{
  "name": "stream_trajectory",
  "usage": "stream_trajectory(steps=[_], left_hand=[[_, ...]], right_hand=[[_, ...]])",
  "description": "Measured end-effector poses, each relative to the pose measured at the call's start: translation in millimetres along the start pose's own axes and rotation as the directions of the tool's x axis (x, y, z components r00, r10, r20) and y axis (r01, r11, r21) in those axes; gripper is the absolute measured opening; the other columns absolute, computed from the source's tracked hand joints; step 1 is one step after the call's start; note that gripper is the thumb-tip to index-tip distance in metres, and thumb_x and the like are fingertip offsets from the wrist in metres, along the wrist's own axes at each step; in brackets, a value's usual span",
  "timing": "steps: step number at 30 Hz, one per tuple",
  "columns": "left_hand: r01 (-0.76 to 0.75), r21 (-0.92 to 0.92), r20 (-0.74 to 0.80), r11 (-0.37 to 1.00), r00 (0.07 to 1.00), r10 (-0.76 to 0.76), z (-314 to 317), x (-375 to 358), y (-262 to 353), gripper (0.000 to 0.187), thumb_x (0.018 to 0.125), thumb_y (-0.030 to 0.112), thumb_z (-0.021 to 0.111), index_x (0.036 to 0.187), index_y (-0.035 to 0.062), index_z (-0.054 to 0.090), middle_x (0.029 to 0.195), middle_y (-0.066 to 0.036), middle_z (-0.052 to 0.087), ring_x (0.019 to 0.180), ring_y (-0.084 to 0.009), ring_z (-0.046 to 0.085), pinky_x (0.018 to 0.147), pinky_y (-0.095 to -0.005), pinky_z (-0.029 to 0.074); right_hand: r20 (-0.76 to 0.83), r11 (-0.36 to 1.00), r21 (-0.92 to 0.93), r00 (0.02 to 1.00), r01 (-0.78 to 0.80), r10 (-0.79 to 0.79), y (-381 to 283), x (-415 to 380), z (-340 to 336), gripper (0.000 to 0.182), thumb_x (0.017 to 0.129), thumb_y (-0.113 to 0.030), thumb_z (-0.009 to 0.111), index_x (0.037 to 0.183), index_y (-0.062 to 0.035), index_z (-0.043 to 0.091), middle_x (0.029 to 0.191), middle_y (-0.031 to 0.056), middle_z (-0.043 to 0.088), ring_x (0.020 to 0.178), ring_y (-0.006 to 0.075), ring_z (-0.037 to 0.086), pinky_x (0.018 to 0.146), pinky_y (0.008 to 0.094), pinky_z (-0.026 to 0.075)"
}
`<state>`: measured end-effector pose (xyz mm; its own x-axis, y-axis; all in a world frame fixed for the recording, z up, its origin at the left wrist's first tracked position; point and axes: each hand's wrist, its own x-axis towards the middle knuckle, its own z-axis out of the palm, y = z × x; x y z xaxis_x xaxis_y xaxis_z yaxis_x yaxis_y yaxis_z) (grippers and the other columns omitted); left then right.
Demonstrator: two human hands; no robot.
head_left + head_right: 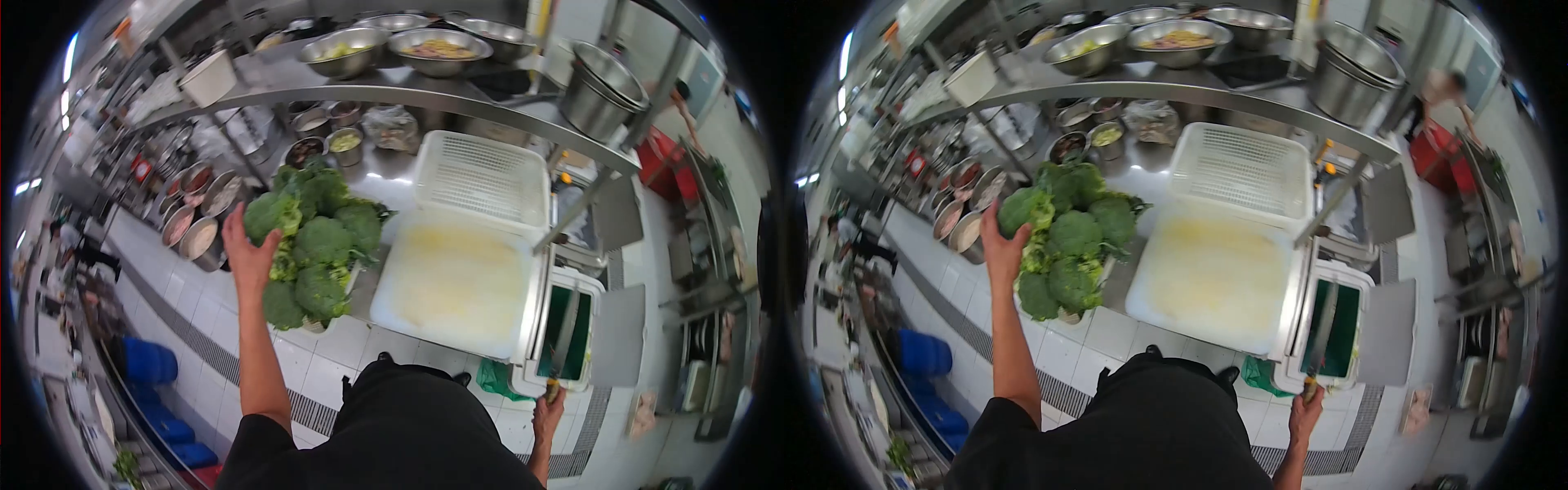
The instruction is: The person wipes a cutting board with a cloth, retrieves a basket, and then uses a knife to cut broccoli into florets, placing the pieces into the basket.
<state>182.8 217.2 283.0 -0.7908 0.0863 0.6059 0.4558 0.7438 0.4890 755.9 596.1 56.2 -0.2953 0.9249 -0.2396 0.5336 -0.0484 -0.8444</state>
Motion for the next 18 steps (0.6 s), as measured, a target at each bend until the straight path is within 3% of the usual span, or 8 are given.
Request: stream_trajectory(steps=[2,6,7,9,11,13,16,18], left_hand=[[-0.037,-0.011,0.001,0.999,0.999,0.037,12,10,-13,0.089,0.076,0.025,0.086,0.151,0.0058,0.043,0.150,-0.025,0.044,0.143,-0.0425,0.037,0.118,-0.0489,0.031],[-0.044,-0.113,-0.142,0.993,0.989,0.028,9,15,15,0.070,0.088,0.018,0.078,0.148,0.0011,0.047,0.153,-0.021,0.044,0.145,-0.0354,0.037,0.121,-0.0433,0.028],[-0.043,-0.082,-0.172,0.996,0.985,0.028,6,14,26,0.062,0.092,0.015,0.074,0.146,0.0006,0.049,0.152,-0.020,0.046,0.144,-0.0350,0.039,0.120,-0.0432,0.029],[-0.001,-0.310,-0.210,0.951,0.975,-0.068,6,4,42,0.046,0.097,0.015,0.067,0.140,0.0005,0.054,0.138,-0.014,0.053,0.125,-0.0259,0.051,0.106,-0.0380,0.043],[0.029,-0.425,-0.194,0.905,0.973,-0.122,1,-9,60,0.040,0.099,0.016,0.065,0.135,0.0004,0.057,0.130,-0.011,0.057,0.115,-0.0222,0.057,0.098,-0.0353,0.048],[0.051,-0.654,-0.030,0.755,0.995,-0.093,-3,-42,101,0.028,0.100,0.018,0.063,0.122,0.0004,0.064,0.113,-0.007,0.062,0.096,-0.0168,0.059,0.084,-0.0307,0.050],[-0.078,-0.718,0.157,0.692,0.950,0.270,14,-99,154,0.019,0.097,0.014,0.064,0.110,0.0017,0.069,0.098,-0.006,0.068,0.086,-0.0157,0.063,0.078,-0.0286,0.051],[0.014,-0.665,0.411,0.747,0.842,0.350,31,-136,166,0.018,0.089,0.002,0.069,0.106,0.0021,0.071,0.098,-0.009,0.071,0.076,-0.0161,0.066,0.071,-0.0286,0.054]], right_hand=[[0.062,0.994,-0.061,0.995,0.085,-0.081,-27,-3,7,0.036,0.090,-0.012,0.064,0.124,-0.0003,0.058,0.093,0.0148,0.067,0.084,0.0250,0.065,0.076,0.0369,0.052],[0.139,0.937,-0.260,0.969,0.233,-0.202,-84,1,30,0.045,0.096,-0.045,0.067,0.125,-0.0112,0.062,0.086,0.0234,0.072,0.082,0.0441,0.071,0.070,0.0487,0.054],[0.155,0.921,-0.317,0.971,0.225,-0.184,-103,0,36,0.045,0.096,-0.048,0.065,0.125,-0.0129,0.063,0.086,0.0225,0.072,0.082,0.0440,0.071,0.069,0.0493,0.053],[0.209,0.876,-0.418,0.964,0.242,-0.167,-128,6,49,0.048,0.095,-0.052,0.065,0.127,-0.0157,0.063,0.083,0.0219,0.072,0.080,0.0437,0.070,0.069,0.0515,0.053],[0.223,0.841,-0.410,0.933,0.352,-0.281,-140,15,65,0.048,0.092,-0.048,0.067,0.130,-0.0182,0.063,0.093,0.0205,0.072,0.086,0.0414,0.070,0.073,0.0501,0.054],[0.216,0.812,-0.401,0.905,0.424,-0.366,-157,24,83,0.048,0.091,-0.046,0.068,0.131,-0.0185,0.063,0.098,0.0189,0.072,0.087,0.0406,0.070,0.074,0.0487,0.054],[0.309,0.745,-0.535,0.913,0.398,-0.266,-172,41,103,0.049,0.088,-0.035,0.072,0.132,-0.0175,0.063,0.112,0.0150,0.070,0.097,0.0384,0.068,0.083,0.0466,0.053],[0.265,0.582,-0.518,0.765,0.627,-0.588,-156,60,128,0.052,0.085,-0.028,0.072,0.134,-0.0167,0.063,0.119,0.0124,0.067,0.104,0.0369,0.064,0.092,0.0468,0.051]])
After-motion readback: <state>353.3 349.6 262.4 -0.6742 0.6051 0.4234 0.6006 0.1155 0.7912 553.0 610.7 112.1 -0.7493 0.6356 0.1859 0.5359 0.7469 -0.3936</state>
